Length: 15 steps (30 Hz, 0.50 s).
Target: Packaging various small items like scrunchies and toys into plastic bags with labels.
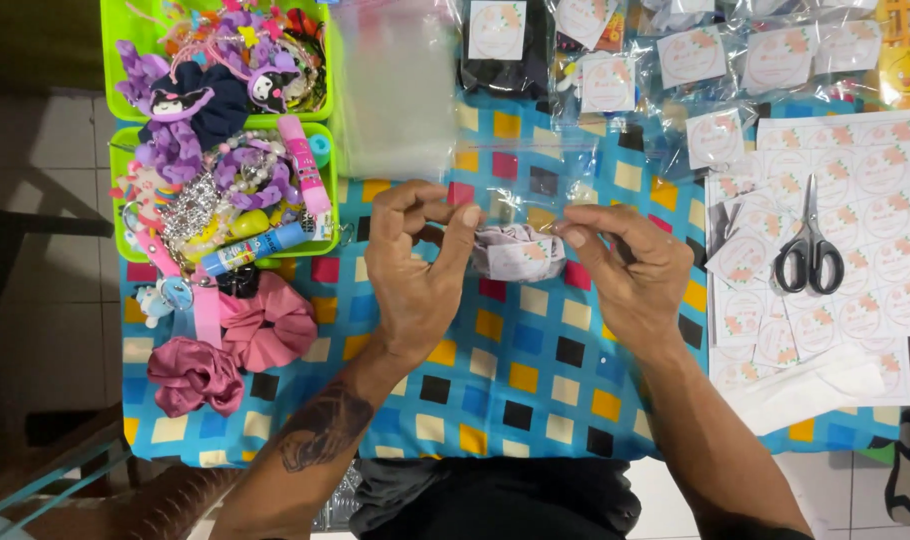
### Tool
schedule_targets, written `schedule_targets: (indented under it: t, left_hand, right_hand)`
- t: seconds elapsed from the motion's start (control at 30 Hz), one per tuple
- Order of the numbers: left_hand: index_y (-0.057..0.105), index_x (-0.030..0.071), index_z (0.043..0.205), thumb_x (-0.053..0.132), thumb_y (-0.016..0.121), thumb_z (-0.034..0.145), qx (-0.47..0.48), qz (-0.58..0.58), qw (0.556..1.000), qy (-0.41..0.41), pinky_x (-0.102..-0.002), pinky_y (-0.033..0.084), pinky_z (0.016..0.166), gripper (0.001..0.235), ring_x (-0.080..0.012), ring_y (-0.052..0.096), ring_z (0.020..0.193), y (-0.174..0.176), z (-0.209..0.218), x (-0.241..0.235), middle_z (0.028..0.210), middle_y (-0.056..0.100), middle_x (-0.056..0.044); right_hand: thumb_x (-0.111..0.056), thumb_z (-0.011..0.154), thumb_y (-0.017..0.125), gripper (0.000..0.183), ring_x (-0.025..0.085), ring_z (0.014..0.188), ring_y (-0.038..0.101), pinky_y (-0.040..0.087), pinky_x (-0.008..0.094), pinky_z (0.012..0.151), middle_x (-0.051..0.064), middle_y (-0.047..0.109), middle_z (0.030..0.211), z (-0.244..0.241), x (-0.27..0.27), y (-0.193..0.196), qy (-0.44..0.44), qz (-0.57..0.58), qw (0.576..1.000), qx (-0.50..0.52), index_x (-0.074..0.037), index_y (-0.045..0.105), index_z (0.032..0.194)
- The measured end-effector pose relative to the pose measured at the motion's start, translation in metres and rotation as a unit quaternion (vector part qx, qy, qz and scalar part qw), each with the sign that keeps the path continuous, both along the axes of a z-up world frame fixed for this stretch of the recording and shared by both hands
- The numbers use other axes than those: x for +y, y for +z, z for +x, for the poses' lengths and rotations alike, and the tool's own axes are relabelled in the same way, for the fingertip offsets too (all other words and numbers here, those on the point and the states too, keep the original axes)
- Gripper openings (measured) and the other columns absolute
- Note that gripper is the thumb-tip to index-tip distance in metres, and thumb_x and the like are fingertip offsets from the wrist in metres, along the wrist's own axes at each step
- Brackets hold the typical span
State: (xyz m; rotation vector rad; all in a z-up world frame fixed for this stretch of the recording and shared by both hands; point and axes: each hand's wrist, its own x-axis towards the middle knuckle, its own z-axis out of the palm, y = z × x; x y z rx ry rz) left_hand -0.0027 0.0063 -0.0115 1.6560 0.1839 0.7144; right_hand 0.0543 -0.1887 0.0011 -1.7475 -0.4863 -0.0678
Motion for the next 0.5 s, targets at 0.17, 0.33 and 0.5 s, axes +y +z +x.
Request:
schedule_targets:
  t: [0.17, 0.33, 0.5]
  left_hand:
    - [0.072, 0.011, 0.112, 0.010, 0.074, 0.100, 0.014, 0.006, 0.997, -0.076, -0.035, 0.061, 0.079, 0.012, -0.0201, 0.076, 0.092, 0.010, 0.005, 0.012, 0.094, 0.078, -0.006]
    - [0.075, 0.015, 0.118, 0.012, 0.079, 0.097, 0.041, 0.014, 0.991, -0.123, -0.040, 0.060, 0.095, 0.022, -0.0224, 0.075, 0.108, 0.017, 0.004, 0.011, 0.105, 0.078, -0.004]
    - [0.074, 0.014, 0.115, 0.011, 0.072, 0.103, 0.026, 0.099, 0.989, -0.108, -0.040, 0.063, 0.085, 0.012, -0.0241, 0.071, 0.101, 0.009, 0.006, 0.017, 0.106, 0.072, -0.005]
  right_hand:
    - [0.007, 0.097, 0.074, 0.018, 0.022, 0.089, 0.073, 0.061, 0.041, 0.089, 0.019, 0.075, 0.093, 0.004, -0.003, -0.004, 0.004, -0.021, 0.999, -0.032, 0.006, 0.074, 0.115]
    - [0.007, 0.101, 0.070, 0.021, 0.030, 0.097, 0.075, 0.060, 0.047, 0.093, 0.023, 0.075, 0.097, 0.005, -0.002, 0.004, -0.012, -0.031, 0.996, -0.081, 0.008, 0.070, 0.122]
    - [0.001, 0.105, 0.067, 0.006, 0.036, 0.112, 0.066, 0.055, 0.055, 0.103, 0.018, 0.062, 0.120, 0.003, 0.005, 0.010, -0.012, -0.116, 0.985, -0.129, -0.003, 0.071, 0.108]
